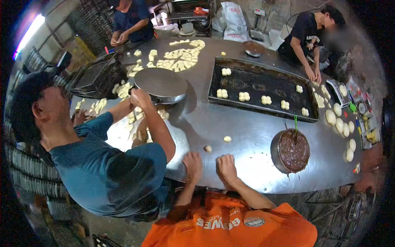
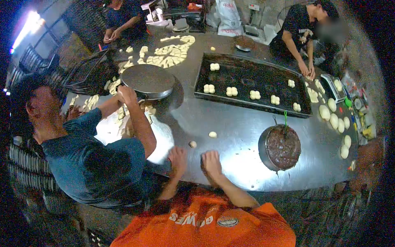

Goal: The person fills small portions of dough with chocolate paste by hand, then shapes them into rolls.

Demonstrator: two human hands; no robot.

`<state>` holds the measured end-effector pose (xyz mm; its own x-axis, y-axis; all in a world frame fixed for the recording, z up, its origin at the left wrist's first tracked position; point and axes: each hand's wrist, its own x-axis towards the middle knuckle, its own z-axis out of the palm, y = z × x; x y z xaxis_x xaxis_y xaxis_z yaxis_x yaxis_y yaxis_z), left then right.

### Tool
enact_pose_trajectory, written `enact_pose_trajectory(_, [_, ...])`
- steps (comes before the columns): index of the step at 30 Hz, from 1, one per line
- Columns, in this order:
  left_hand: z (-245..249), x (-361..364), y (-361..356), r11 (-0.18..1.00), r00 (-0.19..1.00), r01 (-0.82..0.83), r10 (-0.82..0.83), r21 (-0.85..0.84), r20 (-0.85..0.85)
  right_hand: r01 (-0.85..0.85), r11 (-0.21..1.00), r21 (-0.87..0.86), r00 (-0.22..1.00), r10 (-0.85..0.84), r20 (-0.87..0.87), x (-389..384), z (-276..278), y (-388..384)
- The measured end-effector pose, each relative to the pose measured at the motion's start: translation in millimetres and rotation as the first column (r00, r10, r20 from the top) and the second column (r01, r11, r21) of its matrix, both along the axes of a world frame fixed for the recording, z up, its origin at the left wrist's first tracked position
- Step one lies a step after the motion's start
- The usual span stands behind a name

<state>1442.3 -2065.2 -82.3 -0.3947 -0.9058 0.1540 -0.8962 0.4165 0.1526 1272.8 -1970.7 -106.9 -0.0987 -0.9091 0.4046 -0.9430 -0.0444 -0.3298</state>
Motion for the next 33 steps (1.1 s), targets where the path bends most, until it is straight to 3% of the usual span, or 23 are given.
enact_pose_trajectory(2, [-25,9,30,0.998,0.994,0.055,-0.054,0.007,-0.092,0.018,0.999,0.028,0.988,-0.023,0.155,8,16,26])
enact_pose_trajectory(3, [-34,29,29,0.973,0.998,0.016,-0.003,0.228,-0.061,-0.043,0.997,0.067,0.988,0.032,0.154,-5,10,38])
enact_pose_trajectory(4, [-31,40,18,0.973,0.998,0.023,-0.011,0.23,-0.056,-0.106,0.988,0.11,0.984,0.088,0.157,-15,5,49])
enact_pose_trajectory(5, [-27,50,8,0.992,0.998,-0.026,0.033,0.127,-0.058,-0.199,0.972,0.128,0.969,0.215,-0.125,-30,34,48])
enact_pose_trajectory(8, [-43,52,-35,1.0,0.998,-0.028,0.028,-0.003,0.062,0.011,0.997,0.074,0.995,-0.003,-0.103,-32,49,10])
enact_pose_trajectory(10, [-18,29,-13,0.992,1.0,-0.015,0.015,0.124,0.004,0.1,0.995,-0.031,0.995,-0.1,-0.02,-19,13,-1])
enact_pose_trajectory(11, [-4,23,4,0.993,0.995,0.097,-0.099,0.071,0.026,0.048,0.983,0.174,0.982,-0.079,0.17,-6,13,9])
enact_pose_trajectory(12, [3,23,12,0.977,0.975,0.213,-0.213,0.015,0.058,-0.017,0.998,0.066,0.978,0.003,0.208,4,21,23])
enact_pose_trajectory(13, [-18,36,13,0.986,0.991,0.116,-0.108,0.121,-0.076,-0.074,0.996,0.043,0.978,0.064,0.201,2,14,33])
enact_pose_trajectory(14, [-13,49,7,0.983,0.991,0.127,-0.119,0.131,-0.069,-0.128,0.991,0.025,0.973,0.121,0.194,-4,18,44])
enact_pose_trajectory(15, [-8,66,-1,0.988,0.989,0.142,-0.144,0.055,0.038,-0.083,0.987,0.137,0.909,0.019,0.415,-19,22,55])
enact_pose_trajectory(16, [1,78,-4,0.987,0.977,0.161,-0.158,-0.011,0.146,-0.061,0.998,0.035,0.992,0.057,0.115,-38,-4,55])
enact_pose_trajectory(18, [21,64,-34,0.985,0.997,-0.083,0.082,0.154,0.013,0.094,0.981,0.171,0.982,-0.119,0.144,-47,47,33])
enact_pose_trajectory(20, [14,27,-46,0.945,0.934,-0.251,0.294,0.211,-0.205,0.184,0.978,0.095,0.97,-0.196,0.14,-36,32,7])
enact_pose_trajectory(21, [1,31,-36,0.998,0.998,0.061,-0.06,-0.032,0.017,0.172,0.982,0.083,0.968,-0.184,0.168,-24,27,9])
enact_pose_trajectory(22, [2,30,-19,0.998,0.999,0.053,-0.052,-0.042,0.009,0.163,0.985,0.056,0.967,-0.171,0.191,-13,24,12])
enact_pose_trajectory(23, [5,29,4,0.997,0.976,0.073,-0.065,0.03,-0.21,0.086,0.996,-0.005,0.984,-0.085,0.158,-13,13,27])
enact_pose_trajectory(24, [8,33,19,0.989,0.907,0.114,-0.063,0.098,-0.416,0.103,0.995,0.012,0.944,-0.101,0.314,0,49,41])
enact_pose_trajectory(28, [15,55,31,0.994,0.814,0.029,0.037,0.105,-0.58,0.22,0.962,0.162,0.912,-0.261,0.317,-15,64,75])
enact_pose_trajectory(30, [36,42,9,0.937,0.635,-0.105,0.321,0.333,-0.702,0.187,0.957,0.223,0.803,-0.28,0.526,-23,76,53])
enact_pose_trajectory(31, [59,27,-2,0.946,0.665,-0.115,0.301,0.304,-0.683,0.16,0.968,0.192,0.792,-0.242,0.561,-26,82,33])
enact_pose_trajectory(32, [64,9,-27,0.964,0.731,0.014,0.172,0.267,-0.66,0.135,0.986,0.098,0.794,-0.167,0.585,-18,127,-13])
enact_pose_trajectory(33, [67,-6,-49,0.96,0.781,0.147,0.036,0.24,-0.623,0.155,0.987,-0.042,0.837,-0.109,0.536,-20,112,-41])
